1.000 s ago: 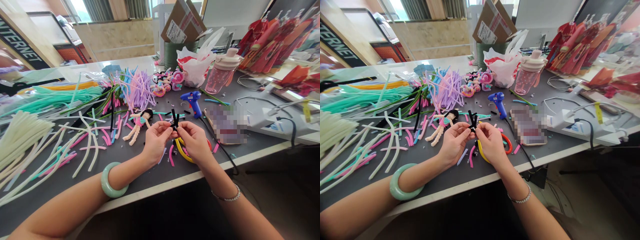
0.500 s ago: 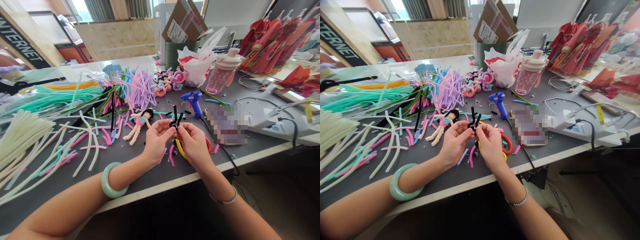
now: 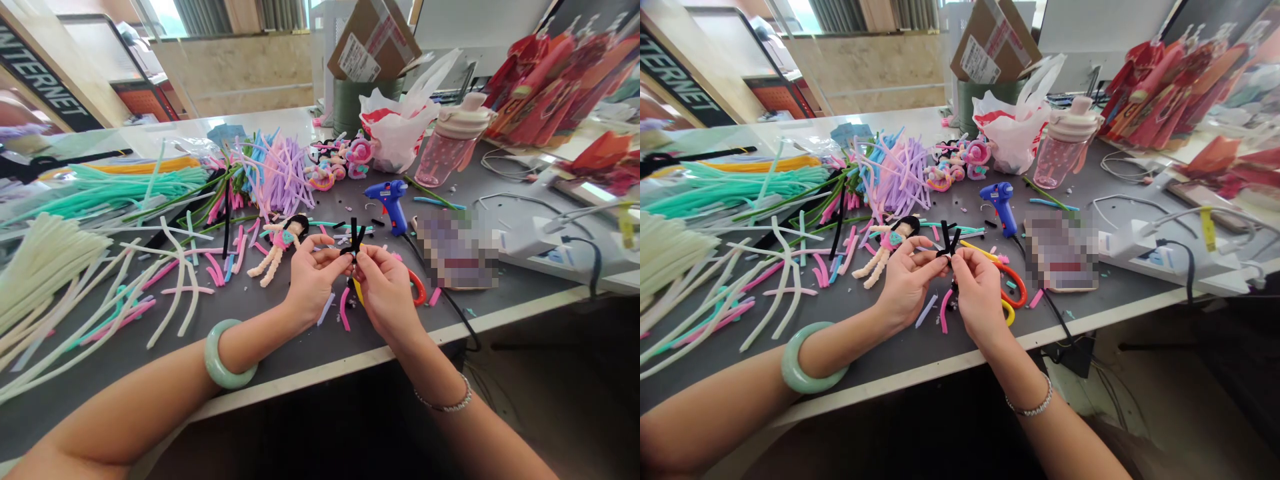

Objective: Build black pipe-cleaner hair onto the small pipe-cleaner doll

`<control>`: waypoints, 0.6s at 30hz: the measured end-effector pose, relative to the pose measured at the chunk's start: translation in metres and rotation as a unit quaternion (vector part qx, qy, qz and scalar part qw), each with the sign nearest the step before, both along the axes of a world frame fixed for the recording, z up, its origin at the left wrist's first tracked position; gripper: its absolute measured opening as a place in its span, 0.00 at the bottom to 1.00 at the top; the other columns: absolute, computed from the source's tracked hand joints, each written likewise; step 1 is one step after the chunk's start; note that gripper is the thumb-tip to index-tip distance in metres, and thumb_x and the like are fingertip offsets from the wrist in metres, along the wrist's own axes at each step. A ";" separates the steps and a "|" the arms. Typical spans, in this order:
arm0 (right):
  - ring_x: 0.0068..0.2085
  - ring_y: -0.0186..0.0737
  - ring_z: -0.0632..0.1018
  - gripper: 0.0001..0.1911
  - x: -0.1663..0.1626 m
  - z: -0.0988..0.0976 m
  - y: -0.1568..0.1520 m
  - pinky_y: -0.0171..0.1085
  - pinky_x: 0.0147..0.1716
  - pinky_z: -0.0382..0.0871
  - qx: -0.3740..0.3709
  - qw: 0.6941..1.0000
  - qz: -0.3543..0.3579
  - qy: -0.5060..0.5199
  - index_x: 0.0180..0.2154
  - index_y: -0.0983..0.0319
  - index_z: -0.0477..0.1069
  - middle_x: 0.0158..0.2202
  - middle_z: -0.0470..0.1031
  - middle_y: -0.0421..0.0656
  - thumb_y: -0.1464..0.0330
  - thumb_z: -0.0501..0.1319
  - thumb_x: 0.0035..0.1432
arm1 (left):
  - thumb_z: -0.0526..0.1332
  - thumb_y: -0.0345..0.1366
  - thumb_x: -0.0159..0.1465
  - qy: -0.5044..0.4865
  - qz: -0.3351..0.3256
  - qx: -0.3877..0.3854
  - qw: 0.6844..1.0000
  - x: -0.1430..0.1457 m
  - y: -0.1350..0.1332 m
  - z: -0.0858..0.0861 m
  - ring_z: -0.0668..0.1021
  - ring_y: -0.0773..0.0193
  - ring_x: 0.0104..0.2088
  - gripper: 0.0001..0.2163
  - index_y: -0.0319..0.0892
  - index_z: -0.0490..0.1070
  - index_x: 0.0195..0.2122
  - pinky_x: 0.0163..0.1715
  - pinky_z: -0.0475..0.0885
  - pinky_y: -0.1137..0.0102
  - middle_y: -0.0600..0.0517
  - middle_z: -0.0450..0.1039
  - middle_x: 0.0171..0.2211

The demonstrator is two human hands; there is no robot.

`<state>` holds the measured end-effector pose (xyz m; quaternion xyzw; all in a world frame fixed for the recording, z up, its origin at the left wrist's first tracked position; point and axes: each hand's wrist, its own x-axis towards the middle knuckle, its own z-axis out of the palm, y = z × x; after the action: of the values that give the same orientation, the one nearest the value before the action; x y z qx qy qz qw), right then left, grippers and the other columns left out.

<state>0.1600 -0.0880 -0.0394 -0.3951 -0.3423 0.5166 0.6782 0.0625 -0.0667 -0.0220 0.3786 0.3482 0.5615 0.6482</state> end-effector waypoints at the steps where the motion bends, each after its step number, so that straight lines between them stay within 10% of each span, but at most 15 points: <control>1: 0.27 0.30 0.64 0.07 -0.001 0.001 0.000 0.33 0.27 0.59 0.005 1.000 0.002 0.007 0.28 0.61 0.69 0.25 0.65 0.35 0.66 0.64 0.52 | 0.70 0.27 0.46 -0.002 -0.002 0.001 1.000 0.000 0.000 0.000 0.77 0.72 0.20 0.19 0.41 0.62 0.35 0.29 0.73 0.74 0.60 0.75 0.20; 18: 0.28 0.32 0.68 0.09 -0.002 0.001 0.000 0.34 0.28 0.64 0.008 1.000 0.006 0.008 0.29 0.60 0.68 0.26 0.66 0.36 0.63 0.65 0.51 | 0.68 0.27 0.48 -0.022 -0.010 -0.020 1.000 0.001 -0.003 -0.004 0.76 0.72 0.20 0.14 0.40 0.64 0.34 0.28 0.73 0.75 0.60 0.73 0.18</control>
<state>0.1583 -0.0876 -0.0389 -0.3836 -0.3431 0.5208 0.6811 0.0639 -0.0696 -0.0257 0.3567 0.3406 0.5561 0.6690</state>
